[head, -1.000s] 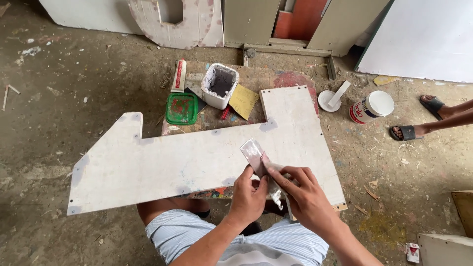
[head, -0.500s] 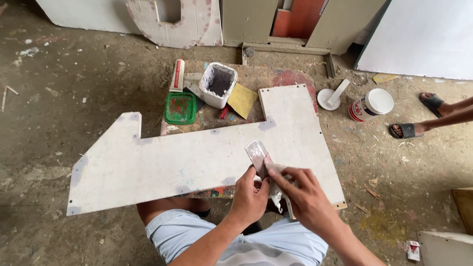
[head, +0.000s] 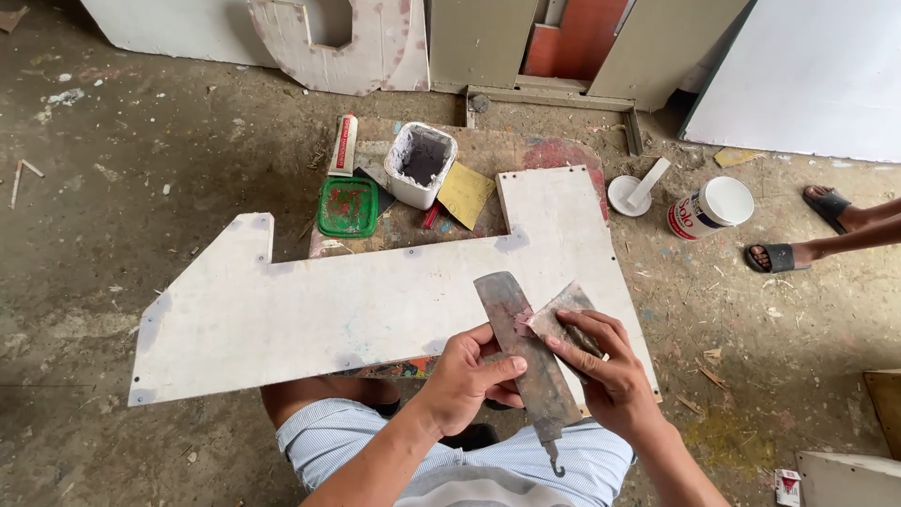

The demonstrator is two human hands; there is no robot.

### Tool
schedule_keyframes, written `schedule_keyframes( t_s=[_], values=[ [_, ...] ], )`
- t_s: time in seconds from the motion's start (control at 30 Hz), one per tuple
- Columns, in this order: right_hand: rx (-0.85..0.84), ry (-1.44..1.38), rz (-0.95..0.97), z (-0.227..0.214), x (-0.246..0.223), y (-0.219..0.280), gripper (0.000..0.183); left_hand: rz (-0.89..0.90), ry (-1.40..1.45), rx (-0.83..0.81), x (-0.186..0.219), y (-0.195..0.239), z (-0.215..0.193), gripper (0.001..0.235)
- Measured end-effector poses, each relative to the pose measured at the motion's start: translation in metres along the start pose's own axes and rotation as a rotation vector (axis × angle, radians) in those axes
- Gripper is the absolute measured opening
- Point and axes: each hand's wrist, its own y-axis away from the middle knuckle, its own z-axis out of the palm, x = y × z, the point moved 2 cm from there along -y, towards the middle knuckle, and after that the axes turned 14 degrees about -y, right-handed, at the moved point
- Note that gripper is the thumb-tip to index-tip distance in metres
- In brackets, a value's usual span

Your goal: Applying and smoothing putty or filler onto the edges of a cutout board using a putty knife in a workshop environment.

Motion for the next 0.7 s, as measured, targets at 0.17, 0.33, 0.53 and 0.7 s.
schedule_keyframes(
  t_s=[0.17, 0.33, 0.53, 0.7],
  values=[
    [-0.009, 0.033, 0.027, -0.005, 0.006, 0.004, 0.061, -0.002, 0.005, -0.011, -0.001, 0.0, -0.004, 0.043],
    [-0.032, 0.089, 0.036, -0.01, 0.013, 0.01, 0.073, 0.005, 0.019, -0.006, -0.002, 0.001, -0.007, 0.044],
    [-0.133, 0.178, 0.118, -0.018, 0.03, 0.026, 0.057, 0.162, 0.212, -0.058, 0.023, 0.005, -0.02, 0.052],
    [0.811, -0.923, 0.633, -0.035, 0.07, 0.062, 0.032, 0.199, -0.066, -0.011, 0.029, 0.003, -0.03, 0.025]
  ],
)
